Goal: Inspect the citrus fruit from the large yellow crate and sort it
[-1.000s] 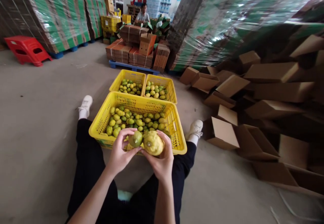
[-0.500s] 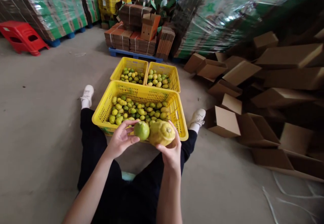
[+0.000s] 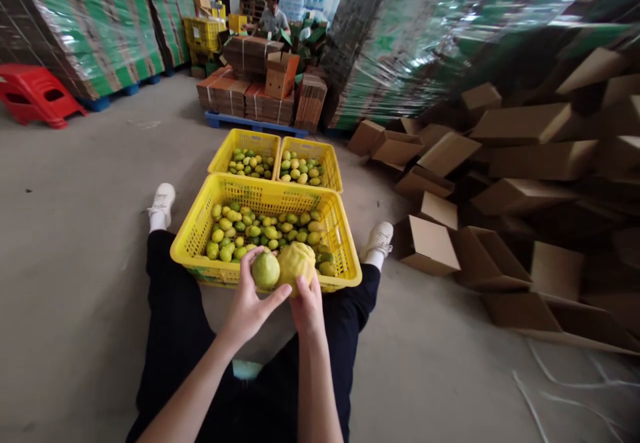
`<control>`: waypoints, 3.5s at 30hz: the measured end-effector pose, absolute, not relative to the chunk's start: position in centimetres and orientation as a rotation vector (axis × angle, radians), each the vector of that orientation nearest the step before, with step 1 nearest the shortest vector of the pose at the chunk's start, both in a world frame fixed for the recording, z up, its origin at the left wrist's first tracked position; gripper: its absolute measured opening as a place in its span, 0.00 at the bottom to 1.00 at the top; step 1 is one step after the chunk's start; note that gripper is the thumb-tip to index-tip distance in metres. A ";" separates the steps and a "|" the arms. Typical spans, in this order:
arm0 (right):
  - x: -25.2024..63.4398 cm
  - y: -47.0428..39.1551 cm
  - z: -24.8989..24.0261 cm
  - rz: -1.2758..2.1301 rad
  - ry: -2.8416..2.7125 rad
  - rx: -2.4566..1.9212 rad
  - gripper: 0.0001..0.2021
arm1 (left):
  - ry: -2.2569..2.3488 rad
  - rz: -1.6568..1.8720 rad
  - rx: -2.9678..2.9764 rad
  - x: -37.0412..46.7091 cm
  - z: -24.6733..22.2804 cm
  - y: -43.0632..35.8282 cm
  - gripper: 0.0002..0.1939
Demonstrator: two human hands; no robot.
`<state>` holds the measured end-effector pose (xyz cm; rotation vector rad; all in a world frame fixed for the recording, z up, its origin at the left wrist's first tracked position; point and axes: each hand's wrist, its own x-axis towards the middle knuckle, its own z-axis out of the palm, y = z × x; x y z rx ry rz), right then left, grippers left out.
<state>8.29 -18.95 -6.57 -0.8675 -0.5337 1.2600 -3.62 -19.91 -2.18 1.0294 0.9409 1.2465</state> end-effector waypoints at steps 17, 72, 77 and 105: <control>9.6 -19.5 -4.5 1.105 -0.729 -1.029 0.32 | 0.883 1.283 0.938 -6.2 -2.5 -18.6 0.28; 8.6 -20.5 -2.0 0.617 -1.096 -1.090 0.33 | 0.920 1.277 1.123 -8.2 0.4 -18.9 0.28; 8.7 -20.9 -1.6 0.712 -1.082 -1.070 0.37 | 0.846 1.220 1.039 -8.4 0.8 -18.8 0.31; 6.7 -18.5 -5.1 1.411 -0.210 -0.782 0.20 | 0.744 1.153 0.124 -6.7 -2.5 -16.6 0.14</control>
